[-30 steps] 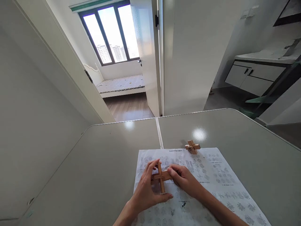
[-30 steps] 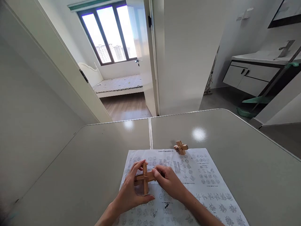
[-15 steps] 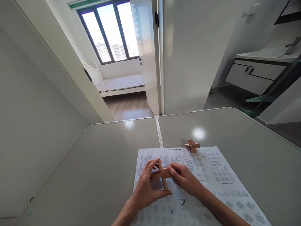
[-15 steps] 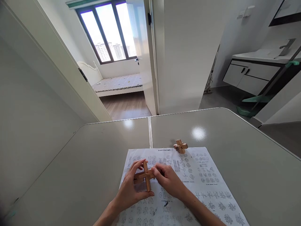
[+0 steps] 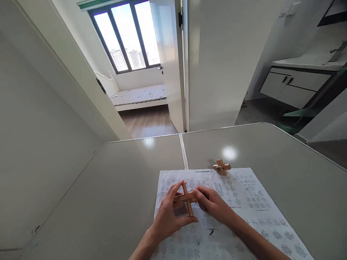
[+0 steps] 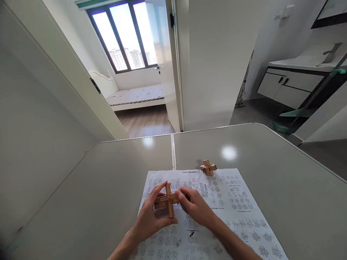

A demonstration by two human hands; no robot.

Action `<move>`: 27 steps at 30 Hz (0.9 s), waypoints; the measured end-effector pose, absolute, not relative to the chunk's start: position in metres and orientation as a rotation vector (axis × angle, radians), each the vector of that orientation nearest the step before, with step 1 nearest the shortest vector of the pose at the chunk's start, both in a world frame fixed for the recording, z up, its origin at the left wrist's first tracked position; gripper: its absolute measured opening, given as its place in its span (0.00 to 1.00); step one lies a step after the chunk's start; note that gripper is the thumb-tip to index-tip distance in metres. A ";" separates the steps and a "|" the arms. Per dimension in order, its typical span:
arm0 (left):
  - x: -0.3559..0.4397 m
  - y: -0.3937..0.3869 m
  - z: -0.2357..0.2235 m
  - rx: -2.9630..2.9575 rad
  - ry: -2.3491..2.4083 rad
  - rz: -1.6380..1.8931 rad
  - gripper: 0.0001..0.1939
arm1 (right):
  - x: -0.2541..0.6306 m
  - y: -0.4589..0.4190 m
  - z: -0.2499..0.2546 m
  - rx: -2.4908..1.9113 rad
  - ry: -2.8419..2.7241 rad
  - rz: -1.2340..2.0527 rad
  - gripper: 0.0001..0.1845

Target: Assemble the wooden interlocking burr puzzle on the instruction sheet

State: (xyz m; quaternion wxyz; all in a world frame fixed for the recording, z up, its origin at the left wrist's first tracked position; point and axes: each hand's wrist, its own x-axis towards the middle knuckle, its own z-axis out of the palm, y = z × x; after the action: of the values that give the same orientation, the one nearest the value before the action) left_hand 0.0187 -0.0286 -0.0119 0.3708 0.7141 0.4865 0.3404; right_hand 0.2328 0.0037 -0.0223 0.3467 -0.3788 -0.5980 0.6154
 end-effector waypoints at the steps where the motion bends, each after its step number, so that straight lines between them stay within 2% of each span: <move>1: 0.019 -0.028 -0.012 1.829 1.229 0.883 0.55 | 0.233 0.004 -0.023 -0.980 -1.540 1.605 0.31; 4: 0.020 -0.028 -0.009 1.843 1.152 0.935 0.46 | 0.233 0.004 -0.025 -0.965 -1.521 1.615 0.30; 9: 0.022 -0.028 -0.008 1.925 1.127 0.986 0.25 | 0.234 0.004 -0.025 -0.963 -1.516 1.598 0.29; 13: 0.022 -0.028 -0.009 1.920 1.140 1.019 0.15 | 0.234 0.004 -0.025 -0.965 -1.493 1.589 0.29; 20: 0.023 -0.028 -0.004 1.932 1.103 1.053 0.10 | 0.232 0.004 -0.025 -1.000 -1.473 1.568 0.30; 27: 0.022 -0.027 -0.008 1.972 1.074 1.072 0.10 | 0.232 0.003 -0.024 -1.007 -1.459 1.545 0.30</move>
State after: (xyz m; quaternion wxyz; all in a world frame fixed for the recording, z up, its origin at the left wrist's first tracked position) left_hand 0.0224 -0.0274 -0.0077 0.3208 0.7507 0.4087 0.4082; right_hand 0.2319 0.0032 -0.0239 0.3849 -0.3952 -0.5726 0.6065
